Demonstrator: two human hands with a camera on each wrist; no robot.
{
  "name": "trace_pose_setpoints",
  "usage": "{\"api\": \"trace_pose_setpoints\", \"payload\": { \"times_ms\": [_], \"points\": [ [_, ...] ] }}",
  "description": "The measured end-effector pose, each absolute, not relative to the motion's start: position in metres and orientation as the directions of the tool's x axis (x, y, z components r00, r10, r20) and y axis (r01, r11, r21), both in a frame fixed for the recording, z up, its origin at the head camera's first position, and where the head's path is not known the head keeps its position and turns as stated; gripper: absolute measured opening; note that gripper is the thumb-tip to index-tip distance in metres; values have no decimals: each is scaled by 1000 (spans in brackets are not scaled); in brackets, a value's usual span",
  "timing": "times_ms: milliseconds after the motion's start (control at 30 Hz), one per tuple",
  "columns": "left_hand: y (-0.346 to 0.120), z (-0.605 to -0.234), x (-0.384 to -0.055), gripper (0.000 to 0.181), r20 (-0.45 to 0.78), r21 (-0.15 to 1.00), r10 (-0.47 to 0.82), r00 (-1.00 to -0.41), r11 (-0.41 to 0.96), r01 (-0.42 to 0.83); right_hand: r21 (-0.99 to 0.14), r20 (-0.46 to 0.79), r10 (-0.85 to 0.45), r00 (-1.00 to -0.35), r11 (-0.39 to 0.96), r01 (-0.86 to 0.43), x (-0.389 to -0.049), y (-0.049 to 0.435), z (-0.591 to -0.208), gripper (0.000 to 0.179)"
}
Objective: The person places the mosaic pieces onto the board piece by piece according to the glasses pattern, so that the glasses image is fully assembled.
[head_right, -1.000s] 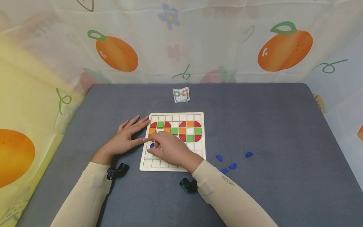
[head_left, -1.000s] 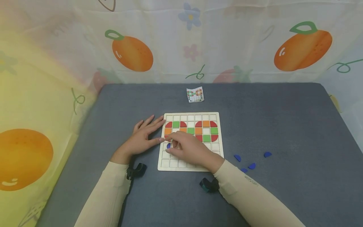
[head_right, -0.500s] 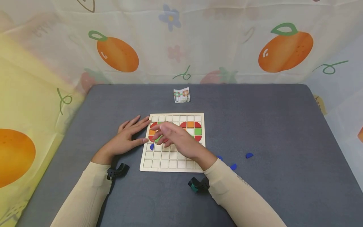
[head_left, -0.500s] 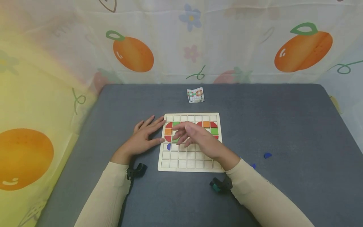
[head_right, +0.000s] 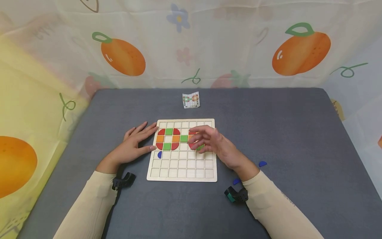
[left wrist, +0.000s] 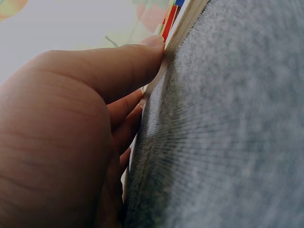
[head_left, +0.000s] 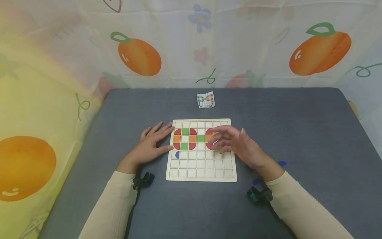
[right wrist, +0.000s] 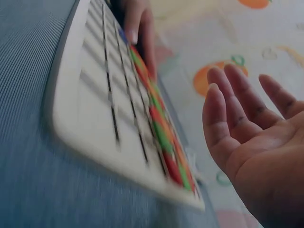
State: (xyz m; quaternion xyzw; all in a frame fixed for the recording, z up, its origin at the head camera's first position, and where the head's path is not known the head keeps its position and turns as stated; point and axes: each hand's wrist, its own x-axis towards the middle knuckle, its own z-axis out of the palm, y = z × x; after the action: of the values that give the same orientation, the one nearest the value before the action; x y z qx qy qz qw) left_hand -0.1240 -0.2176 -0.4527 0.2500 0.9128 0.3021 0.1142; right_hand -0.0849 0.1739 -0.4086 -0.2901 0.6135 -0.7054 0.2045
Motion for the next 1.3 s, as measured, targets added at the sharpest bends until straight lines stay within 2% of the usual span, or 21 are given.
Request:
{"api": "trace_pose_setpoints", "payload": {
  "times_ms": [367, 633, 833, 1000, 1167, 1300],
  "points": [
    [-217, -455, -124, 81, -61, 600, 524, -849, 700, 389, -992, 112, -567, -816, -21, -122, -70, 236, -425, 69],
    [-216, -455, -123, 81, -61, 599, 518, -854, 703, 383, -975, -16, -535, -845, 197, -107, -67, 277, -428, 39],
    [-216, -455, -123, 81, -59, 597, 514, -856, 705, 383, -948, -113, -538, -835, 311, -72, -68, 286, -426, 44],
    [-216, -454, -123, 81, -61, 597, 512, -857, 707, 380, -879, -123, -594, -795, 436, -190, -68, 282, -425, 47],
    [-217, -454, -123, 80, -62, 595, 511, -857, 708, 380, -782, -99, -662, -743, 513, -353, -66, 274, -423, 32],
    [-217, -453, -123, 80, -59, 596, 513, -857, 707, 382, -732, -71, -638, -767, 556, -394, -64, 267, -424, 20]
  ]
}}
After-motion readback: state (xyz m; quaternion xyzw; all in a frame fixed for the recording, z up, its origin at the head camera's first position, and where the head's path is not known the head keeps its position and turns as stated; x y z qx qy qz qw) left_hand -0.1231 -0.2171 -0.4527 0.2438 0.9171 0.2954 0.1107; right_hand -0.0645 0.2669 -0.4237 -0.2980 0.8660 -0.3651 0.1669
